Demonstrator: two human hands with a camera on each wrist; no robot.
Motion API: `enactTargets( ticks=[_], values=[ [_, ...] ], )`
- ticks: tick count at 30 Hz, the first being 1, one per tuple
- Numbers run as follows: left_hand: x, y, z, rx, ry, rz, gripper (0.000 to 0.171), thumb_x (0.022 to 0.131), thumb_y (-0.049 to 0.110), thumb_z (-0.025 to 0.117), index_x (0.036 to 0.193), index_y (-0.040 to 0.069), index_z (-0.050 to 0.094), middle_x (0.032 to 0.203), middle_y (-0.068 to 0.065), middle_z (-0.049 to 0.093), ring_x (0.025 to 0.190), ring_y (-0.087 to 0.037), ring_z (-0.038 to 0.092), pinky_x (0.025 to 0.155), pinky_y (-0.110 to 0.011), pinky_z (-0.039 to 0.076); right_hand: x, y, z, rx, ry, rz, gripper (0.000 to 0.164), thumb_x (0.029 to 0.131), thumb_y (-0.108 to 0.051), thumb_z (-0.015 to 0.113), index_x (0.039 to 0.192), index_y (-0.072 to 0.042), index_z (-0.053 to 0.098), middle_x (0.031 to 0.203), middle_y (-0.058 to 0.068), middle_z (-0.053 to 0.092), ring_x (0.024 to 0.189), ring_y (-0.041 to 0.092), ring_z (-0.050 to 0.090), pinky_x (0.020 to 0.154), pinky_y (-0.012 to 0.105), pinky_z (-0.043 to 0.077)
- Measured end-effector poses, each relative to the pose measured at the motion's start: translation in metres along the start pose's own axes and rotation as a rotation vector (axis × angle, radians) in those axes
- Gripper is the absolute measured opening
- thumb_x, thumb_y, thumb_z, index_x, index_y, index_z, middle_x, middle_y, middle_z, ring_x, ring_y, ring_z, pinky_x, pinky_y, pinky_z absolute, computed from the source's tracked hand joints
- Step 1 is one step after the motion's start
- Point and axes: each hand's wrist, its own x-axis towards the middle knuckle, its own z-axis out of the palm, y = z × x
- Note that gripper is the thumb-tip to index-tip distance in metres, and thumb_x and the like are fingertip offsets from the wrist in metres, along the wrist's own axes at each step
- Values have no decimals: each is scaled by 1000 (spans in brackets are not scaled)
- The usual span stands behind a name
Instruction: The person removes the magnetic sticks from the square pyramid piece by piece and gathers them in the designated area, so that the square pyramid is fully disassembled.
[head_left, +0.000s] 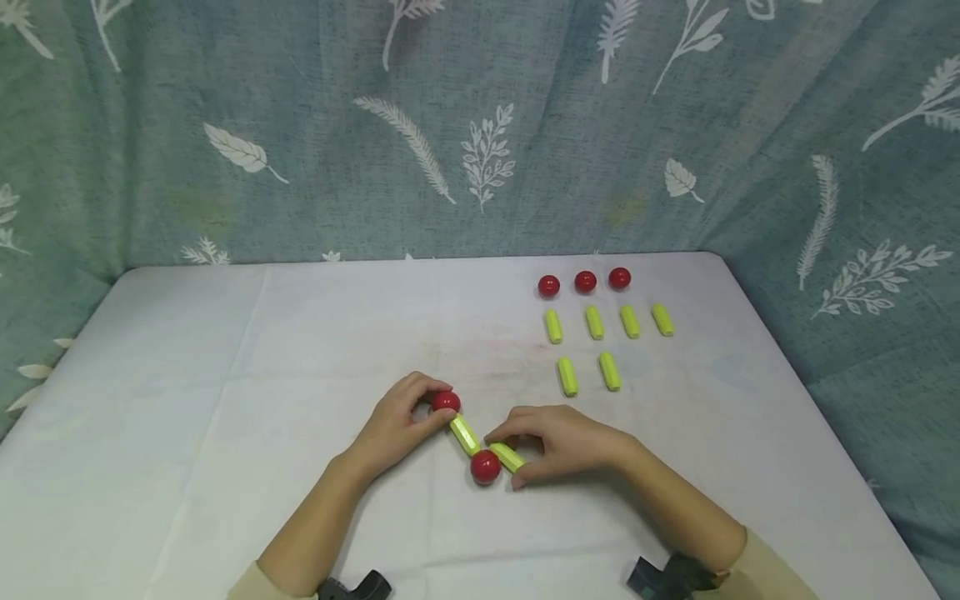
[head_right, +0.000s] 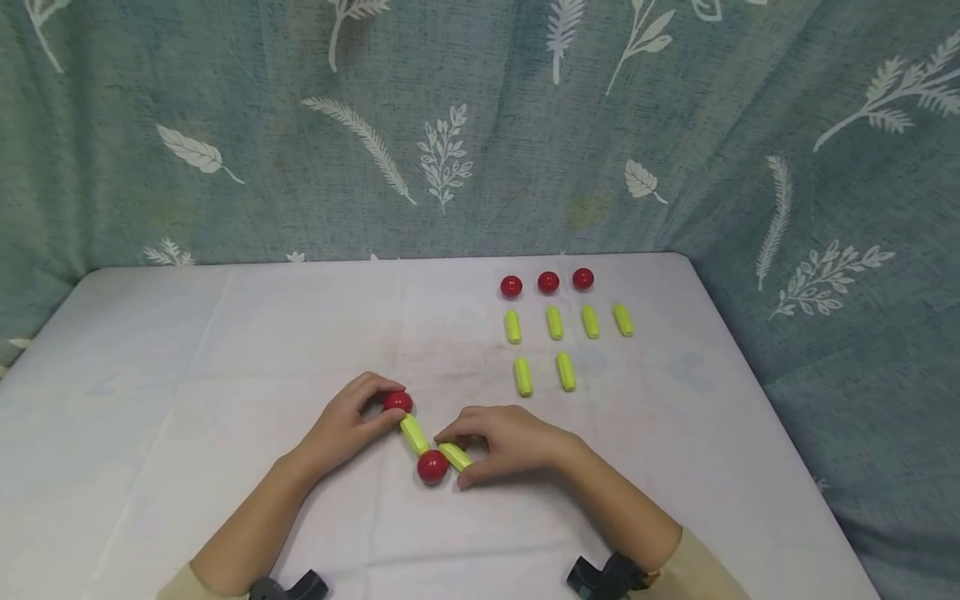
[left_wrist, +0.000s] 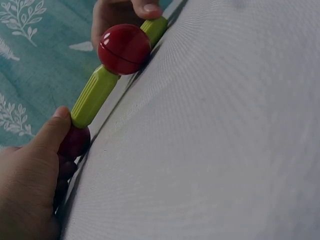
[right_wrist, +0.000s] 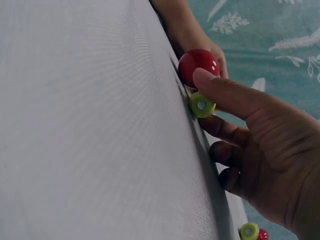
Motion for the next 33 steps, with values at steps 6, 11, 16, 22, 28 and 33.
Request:
enactTargets(
  ticks=[6,11,16,22,28,33],
  values=[
    [-1,0,-1,-1,4,8,29,84,31,72,108,18,62,103,11,59,99,-7,52,90,-31,44,2,-4,1,-52,-19,51,57,70,-35,84,122,-29,60,100,-20,56,83,3,50,72,18,43],
    [-1,1,-1,-3,7,6,29,84,30,72,108,18,63,102,11,59,98,-7,53,89,-30,44,1,-2,0,-2,4,106,55,67,-35,85,116,-26,61,94,-18,57,83,5,50,72,20,45],
    [-1,1,-1,-9,1,-4,29,84,31,72,108,19,63,103,12,59,99,-6,53,91,-29,44,-3,3,-2,69,71,106,55,64,-35,87,111,-24,60,85,-11,56,70,6,49,63,20,44],
    [-1,1,-1,7,15,14,30,83,30,72,108,18,63,103,11,60,99,-7,53,89,-29,44,-11,7,-10,112,138,142,56,64,-34,88,110,-22,60,79,-4,55,62,6,47,59,20,43],
    [-1,2,-2,-4,5,4,30,84,31,72,109,18,62,103,11,59,99,-7,53,90,-30,44,-26,12,-21,163,239,174,57,65,-28,88,114,-18,60,78,-3,56,67,10,51,61,22,45],
    [-1,1,-1,-1,0,1,30,84,31,72,109,18,62,103,11,59,98,-7,52,90,-30,45,-41,21,-28,180,310,151,58,66,-25,87,115,-14,59,76,-2,56,66,11,53,62,23,45]
  ],
)
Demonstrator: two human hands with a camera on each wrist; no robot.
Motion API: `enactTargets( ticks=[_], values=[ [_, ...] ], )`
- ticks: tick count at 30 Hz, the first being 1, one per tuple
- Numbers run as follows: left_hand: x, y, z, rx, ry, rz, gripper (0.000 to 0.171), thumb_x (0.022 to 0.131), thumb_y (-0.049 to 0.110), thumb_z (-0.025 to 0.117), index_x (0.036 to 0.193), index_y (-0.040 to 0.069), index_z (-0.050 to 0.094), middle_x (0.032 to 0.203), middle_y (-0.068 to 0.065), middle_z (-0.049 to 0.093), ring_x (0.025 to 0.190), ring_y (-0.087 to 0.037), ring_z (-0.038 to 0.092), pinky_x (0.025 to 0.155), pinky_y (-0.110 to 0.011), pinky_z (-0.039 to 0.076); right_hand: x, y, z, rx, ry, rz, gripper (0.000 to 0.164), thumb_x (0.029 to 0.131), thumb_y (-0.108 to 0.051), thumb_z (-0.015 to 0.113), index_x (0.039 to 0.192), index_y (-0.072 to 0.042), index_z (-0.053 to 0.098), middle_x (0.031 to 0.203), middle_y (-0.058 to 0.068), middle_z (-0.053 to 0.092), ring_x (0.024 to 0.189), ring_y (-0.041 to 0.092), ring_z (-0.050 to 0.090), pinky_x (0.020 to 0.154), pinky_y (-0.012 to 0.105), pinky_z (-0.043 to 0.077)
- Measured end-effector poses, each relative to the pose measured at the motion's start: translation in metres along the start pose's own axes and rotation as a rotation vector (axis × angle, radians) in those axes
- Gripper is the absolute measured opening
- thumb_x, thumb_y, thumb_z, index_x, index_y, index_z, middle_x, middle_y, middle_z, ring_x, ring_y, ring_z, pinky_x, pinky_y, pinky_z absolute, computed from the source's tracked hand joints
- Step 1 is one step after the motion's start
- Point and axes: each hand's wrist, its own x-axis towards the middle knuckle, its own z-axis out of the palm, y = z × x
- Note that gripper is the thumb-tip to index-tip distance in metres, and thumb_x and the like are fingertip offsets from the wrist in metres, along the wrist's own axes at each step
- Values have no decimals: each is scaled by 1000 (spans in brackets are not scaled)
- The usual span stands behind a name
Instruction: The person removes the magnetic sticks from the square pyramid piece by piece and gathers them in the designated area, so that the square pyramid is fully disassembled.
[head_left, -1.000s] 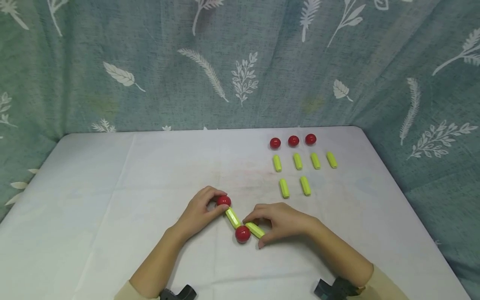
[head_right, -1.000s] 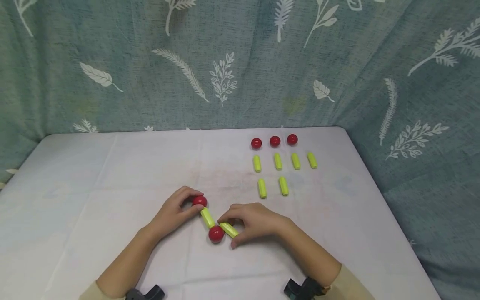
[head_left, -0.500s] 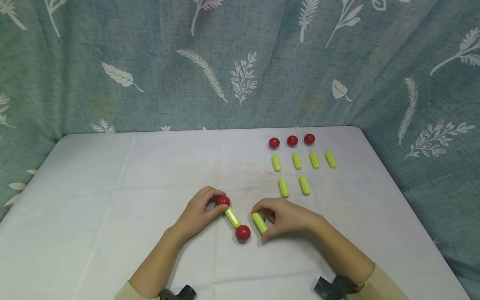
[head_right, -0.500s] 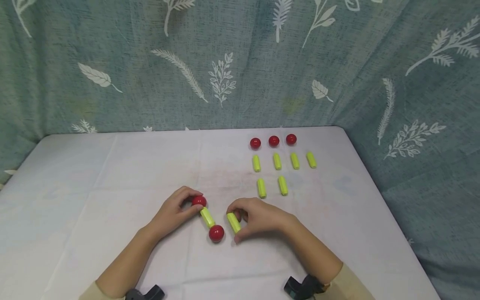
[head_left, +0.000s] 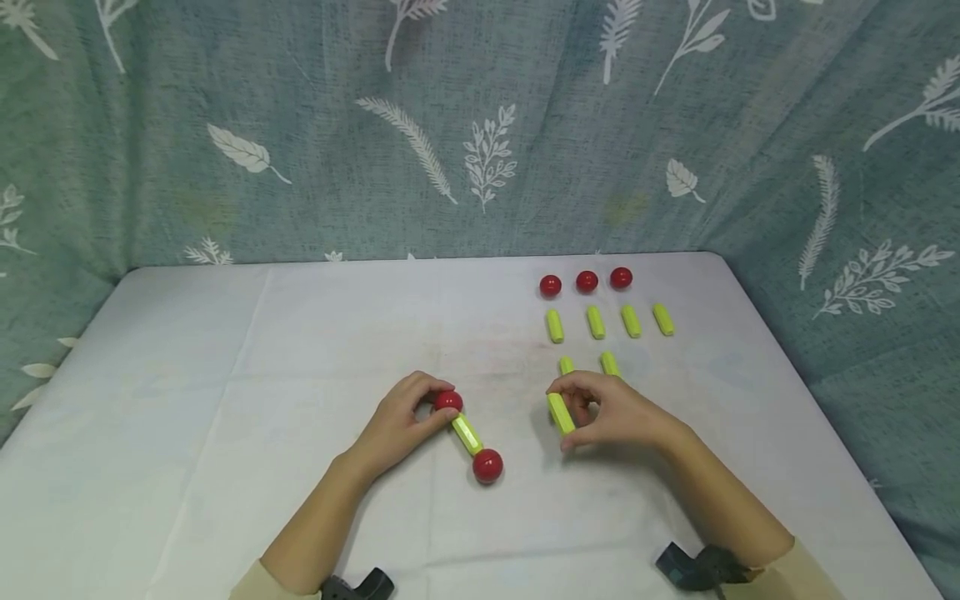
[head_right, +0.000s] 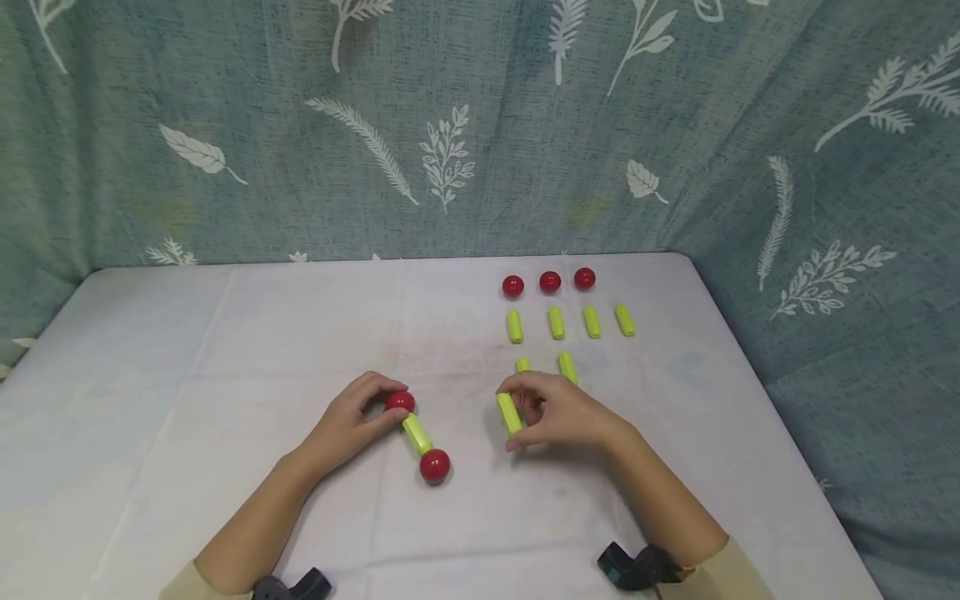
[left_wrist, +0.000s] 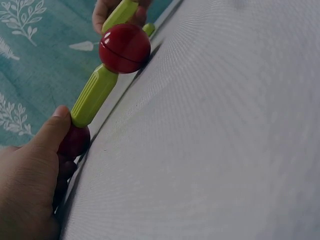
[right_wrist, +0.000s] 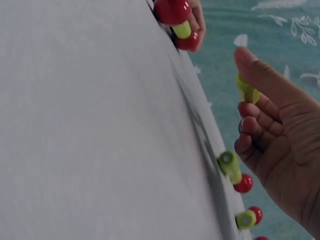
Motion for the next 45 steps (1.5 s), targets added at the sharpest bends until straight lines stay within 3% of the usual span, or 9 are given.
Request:
enactTargets(
  ticks=[6,11,19,24,34,45],
  values=[
    [0,-1,1,-2,-4,-2,30,84,32,71,110,18,62,104,11,59,99,-7,52,90,-30,44,-15,10,-16,-6,84,-14,62,64,-22,87,117,-6,59,76,-1,56,67,14,53,64,24,45],
    [-1,-3,1,3,-4,3,30,85,31,71,110,18,62,105,11,59,100,-6,52,91,-30,44,-26,21,-31,-21,177,-4,63,66,-16,86,121,-2,58,89,2,58,77,13,55,72,21,48],
    [0,-1,0,-5,-4,-4,31,85,32,71,110,17,62,104,11,59,99,-6,52,90,-30,44,-43,41,-54,-59,292,103,62,69,-13,84,124,-3,56,95,5,58,83,12,52,73,19,47],
    [0,-1,0,-2,1,3,31,84,31,72,110,17,62,105,10,59,99,-7,53,90,-31,45,-48,56,-66,-62,304,113,61,71,-12,83,124,-1,56,90,6,56,80,12,52,69,17,45],
    [-1,-2,1,0,15,16,30,83,30,72,109,17,62,105,10,60,99,-7,53,90,-29,44,-44,78,-77,-216,318,84,57,70,-13,83,121,-1,60,99,7,60,86,12,51,74,17,43],
    [-1,-1,0,-2,11,1,31,84,31,71,110,17,61,105,10,59,98,-6,52,90,-30,45,-39,82,-83,-185,259,212,61,73,-20,83,125,-2,59,103,8,56,91,14,47,78,17,40]
  ],
)
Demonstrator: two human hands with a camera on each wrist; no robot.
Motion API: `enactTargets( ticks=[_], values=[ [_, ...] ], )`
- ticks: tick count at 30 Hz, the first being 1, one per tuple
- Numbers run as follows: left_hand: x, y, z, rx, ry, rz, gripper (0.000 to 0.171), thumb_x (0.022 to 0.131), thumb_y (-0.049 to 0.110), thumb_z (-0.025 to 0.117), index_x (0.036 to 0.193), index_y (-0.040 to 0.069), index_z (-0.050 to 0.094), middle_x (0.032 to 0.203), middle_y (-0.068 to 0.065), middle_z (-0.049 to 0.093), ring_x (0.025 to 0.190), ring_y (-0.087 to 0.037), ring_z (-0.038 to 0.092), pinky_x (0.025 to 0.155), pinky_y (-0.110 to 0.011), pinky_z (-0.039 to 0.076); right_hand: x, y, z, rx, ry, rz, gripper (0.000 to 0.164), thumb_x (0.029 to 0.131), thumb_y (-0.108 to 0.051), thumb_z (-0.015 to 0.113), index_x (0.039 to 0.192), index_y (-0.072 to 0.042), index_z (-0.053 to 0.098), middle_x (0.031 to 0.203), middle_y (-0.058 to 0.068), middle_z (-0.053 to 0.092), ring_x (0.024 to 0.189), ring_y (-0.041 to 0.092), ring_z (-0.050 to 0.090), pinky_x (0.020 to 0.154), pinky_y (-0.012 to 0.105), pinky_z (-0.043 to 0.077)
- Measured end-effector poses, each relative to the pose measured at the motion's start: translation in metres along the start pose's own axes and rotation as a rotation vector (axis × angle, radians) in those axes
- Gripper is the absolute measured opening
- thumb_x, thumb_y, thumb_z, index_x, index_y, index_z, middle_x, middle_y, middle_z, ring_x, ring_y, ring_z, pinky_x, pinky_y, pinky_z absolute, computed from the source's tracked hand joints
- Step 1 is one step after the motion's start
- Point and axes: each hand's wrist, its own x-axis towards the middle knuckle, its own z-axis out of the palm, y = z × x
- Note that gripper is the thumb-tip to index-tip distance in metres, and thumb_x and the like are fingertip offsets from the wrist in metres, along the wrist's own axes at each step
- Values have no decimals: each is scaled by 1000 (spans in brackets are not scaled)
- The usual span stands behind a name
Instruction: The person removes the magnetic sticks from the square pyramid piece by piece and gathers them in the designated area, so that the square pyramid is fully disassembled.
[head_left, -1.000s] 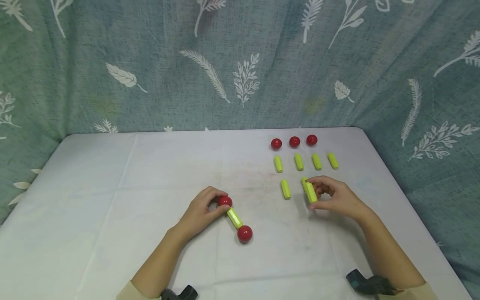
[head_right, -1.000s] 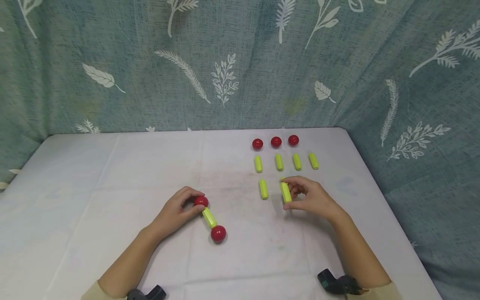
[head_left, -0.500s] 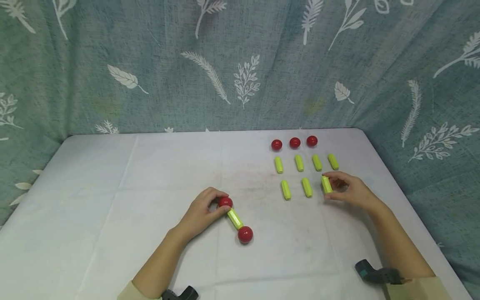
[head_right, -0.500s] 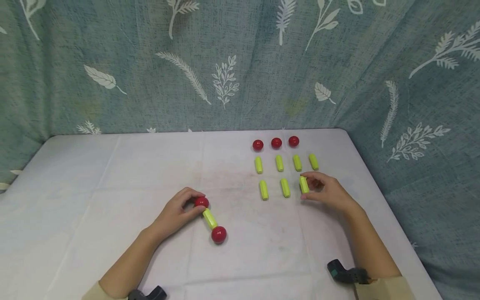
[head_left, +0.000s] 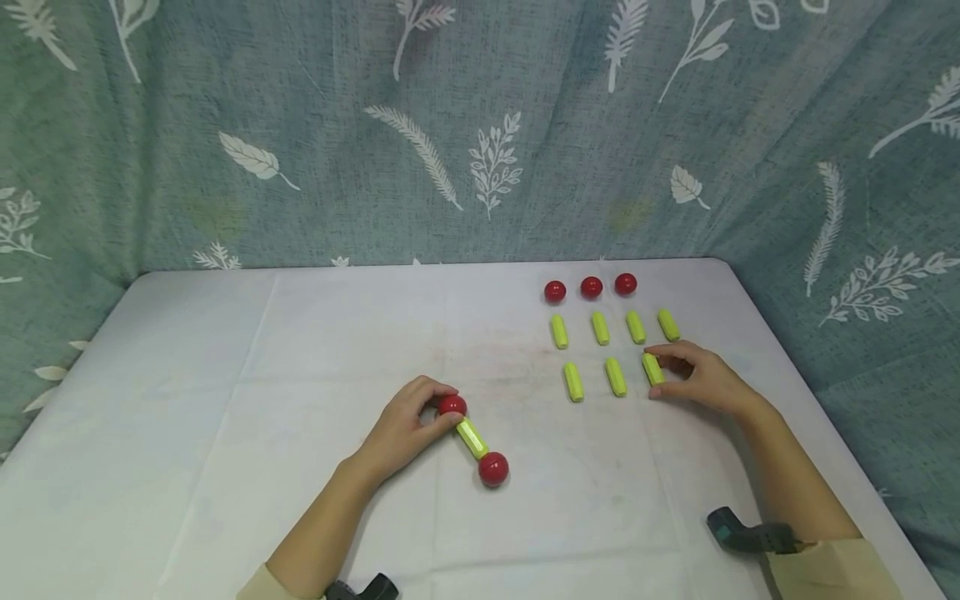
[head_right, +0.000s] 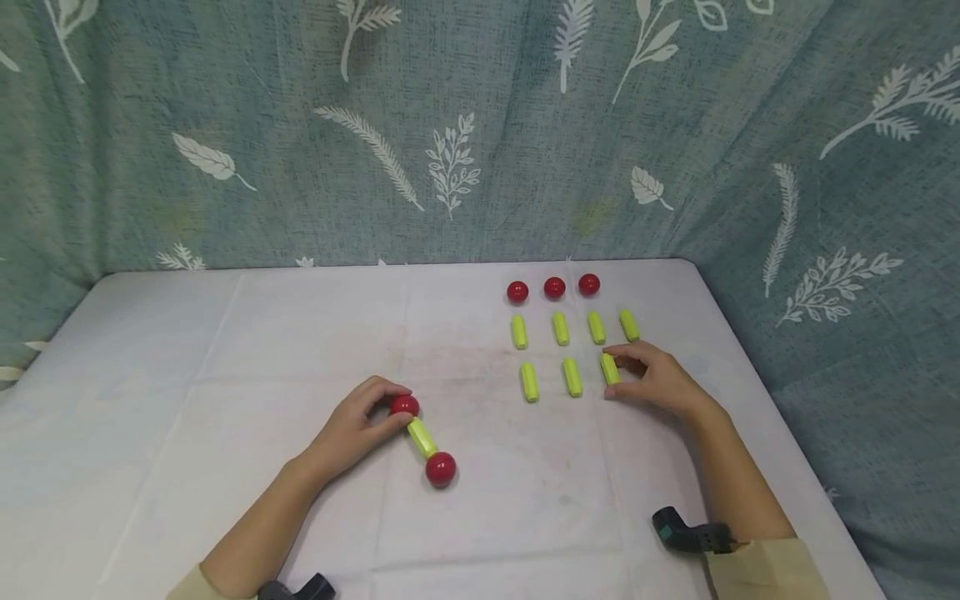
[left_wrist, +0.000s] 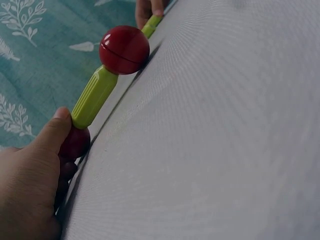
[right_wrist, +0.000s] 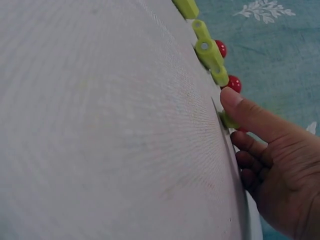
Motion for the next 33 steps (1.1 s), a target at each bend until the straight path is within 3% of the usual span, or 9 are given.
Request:
enactTargets(
  ticks=[14,20,24,28,33],
  values=[
    [0,0,2,19,10,-23,32,83,32,73,108,16,62,101,10,58,93,-7,52,85,-30,46,-3,3,-1,29,12,-50,60,72,-15,83,124,1,58,103,9,56,87,12,46,74,17,40],
    [0,4,0,18,1,-56,31,81,32,75,103,16,61,97,9,57,90,-7,52,82,-29,47,-6,3,2,-7,119,-105,59,69,-11,84,122,0,61,103,11,56,83,11,45,70,18,39],
    [0,5,0,11,9,-69,38,81,29,76,110,13,58,99,6,58,89,-8,54,81,-30,49,-9,-2,3,-32,178,-137,56,69,-10,84,120,-1,63,103,11,55,81,11,44,69,18,39],
    [1,4,0,49,4,-5,39,82,28,75,115,15,60,99,6,58,88,-7,52,79,-29,47,-8,-8,3,-32,124,-121,58,70,-13,84,122,-2,61,103,12,54,81,14,43,69,21,39],
    [1,-1,1,80,-7,79,30,81,29,75,108,20,65,98,10,58,87,-7,49,75,-27,42,-4,-7,4,-49,9,-31,61,73,-20,82,126,-1,58,98,11,50,83,19,42,69,21,40]
  ],
)
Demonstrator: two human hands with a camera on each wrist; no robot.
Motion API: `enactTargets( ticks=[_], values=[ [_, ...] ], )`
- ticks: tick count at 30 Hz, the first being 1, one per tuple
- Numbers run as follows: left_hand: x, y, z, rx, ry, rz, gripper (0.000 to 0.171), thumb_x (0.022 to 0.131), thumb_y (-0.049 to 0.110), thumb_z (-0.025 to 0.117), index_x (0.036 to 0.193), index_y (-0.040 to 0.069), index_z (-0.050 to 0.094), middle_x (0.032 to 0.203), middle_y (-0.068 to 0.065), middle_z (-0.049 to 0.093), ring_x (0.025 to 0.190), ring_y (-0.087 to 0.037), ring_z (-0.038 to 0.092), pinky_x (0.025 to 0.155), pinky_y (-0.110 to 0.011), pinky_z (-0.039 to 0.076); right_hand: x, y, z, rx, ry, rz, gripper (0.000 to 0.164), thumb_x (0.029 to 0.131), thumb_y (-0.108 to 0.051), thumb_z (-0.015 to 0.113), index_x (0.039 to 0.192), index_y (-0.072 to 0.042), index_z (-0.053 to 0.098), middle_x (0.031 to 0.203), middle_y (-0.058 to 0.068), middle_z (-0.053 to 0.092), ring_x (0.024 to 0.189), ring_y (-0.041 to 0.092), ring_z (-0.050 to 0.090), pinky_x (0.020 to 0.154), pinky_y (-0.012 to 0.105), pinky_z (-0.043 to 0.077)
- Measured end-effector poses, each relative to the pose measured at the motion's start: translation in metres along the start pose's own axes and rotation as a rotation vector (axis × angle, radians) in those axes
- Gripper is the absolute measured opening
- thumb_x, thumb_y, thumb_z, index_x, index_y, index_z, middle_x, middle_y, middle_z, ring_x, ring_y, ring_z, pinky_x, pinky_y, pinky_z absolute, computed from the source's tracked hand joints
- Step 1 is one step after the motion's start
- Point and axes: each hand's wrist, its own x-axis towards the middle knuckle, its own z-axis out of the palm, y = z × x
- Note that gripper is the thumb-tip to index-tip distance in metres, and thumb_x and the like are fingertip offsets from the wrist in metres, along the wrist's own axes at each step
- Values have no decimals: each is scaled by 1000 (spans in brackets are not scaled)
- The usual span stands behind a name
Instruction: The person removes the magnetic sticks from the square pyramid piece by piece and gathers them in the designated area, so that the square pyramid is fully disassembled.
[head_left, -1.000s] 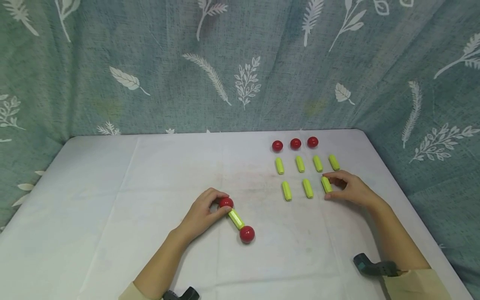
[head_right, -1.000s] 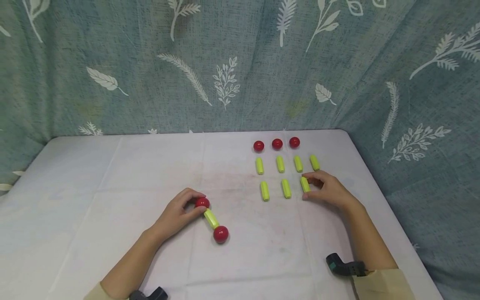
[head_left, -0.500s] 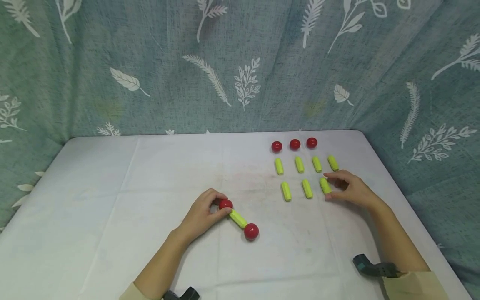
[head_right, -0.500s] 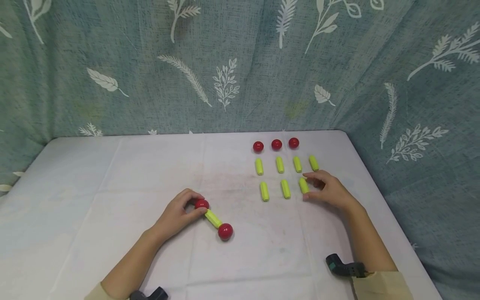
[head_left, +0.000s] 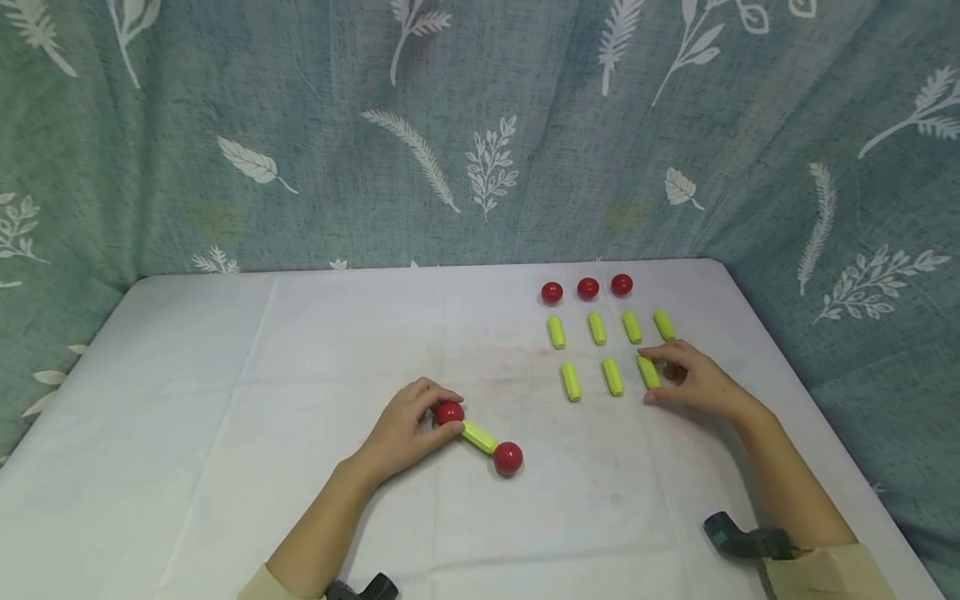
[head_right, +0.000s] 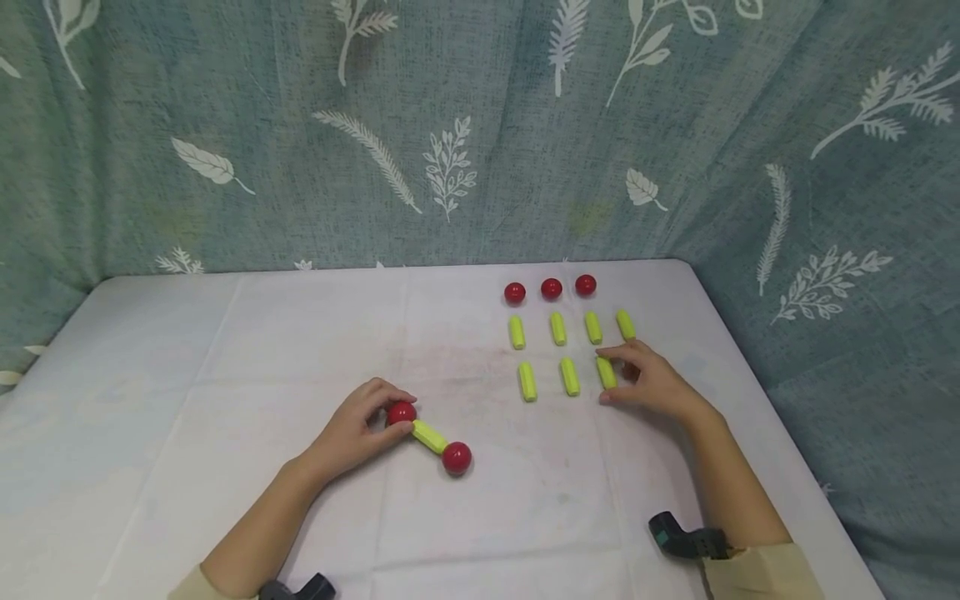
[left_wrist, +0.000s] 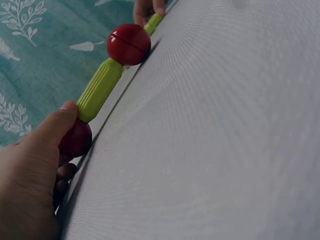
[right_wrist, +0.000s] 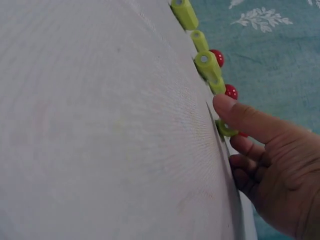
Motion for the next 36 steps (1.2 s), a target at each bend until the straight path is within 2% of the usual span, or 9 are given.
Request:
enactTargets(
  ticks=[5,10,16,20,24,31,36],
  values=[
    [-1,-1,0,-11,12,11,33,76,28,79,103,20,63,98,11,61,91,-8,53,79,-29,44,1,-1,-1,-13,-11,24,59,73,-18,82,125,-1,59,93,9,49,82,19,43,68,21,41],
    [0,0,0,-3,17,26,35,74,29,80,102,19,63,97,11,62,90,-8,53,79,-30,43,0,-1,-3,-12,4,27,60,72,-18,83,124,-1,59,95,10,50,82,19,43,69,21,42],
    [0,0,1,23,5,62,25,76,29,78,97,23,66,92,12,58,85,-7,51,73,-28,41,-3,-2,-1,-37,127,-1,60,70,-16,84,123,-4,61,100,10,52,80,15,42,67,19,40],
    [-1,0,1,32,-3,60,21,76,29,78,93,26,67,90,13,56,83,-6,48,71,-27,39,-5,-13,-1,9,169,-56,55,70,-12,83,120,-2,62,101,11,54,78,13,43,65,22,40],
    [-2,0,0,40,-16,57,18,76,29,77,91,27,67,89,14,54,83,-6,47,72,-28,38,-5,-27,3,66,163,-133,53,70,-6,83,118,2,62,100,14,55,76,16,45,65,25,42],
    [-1,1,0,48,-33,58,14,76,26,77,88,26,69,87,15,52,84,-6,47,78,-31,39,4,-45,16,133,131,-177,51,72,-7,81,119,0,62,103,14,56,76,20,47,64,29,43],
    [-1,2,-1,45,-33,35,14,76,26,76,88,26,68,87,14,52,84,-7,47,74,-29,39,11,-58,26,164,90,-241,52,72,-7,81,119,1,62,102,15,57,77,22,48,65,29,44]
  ],
)
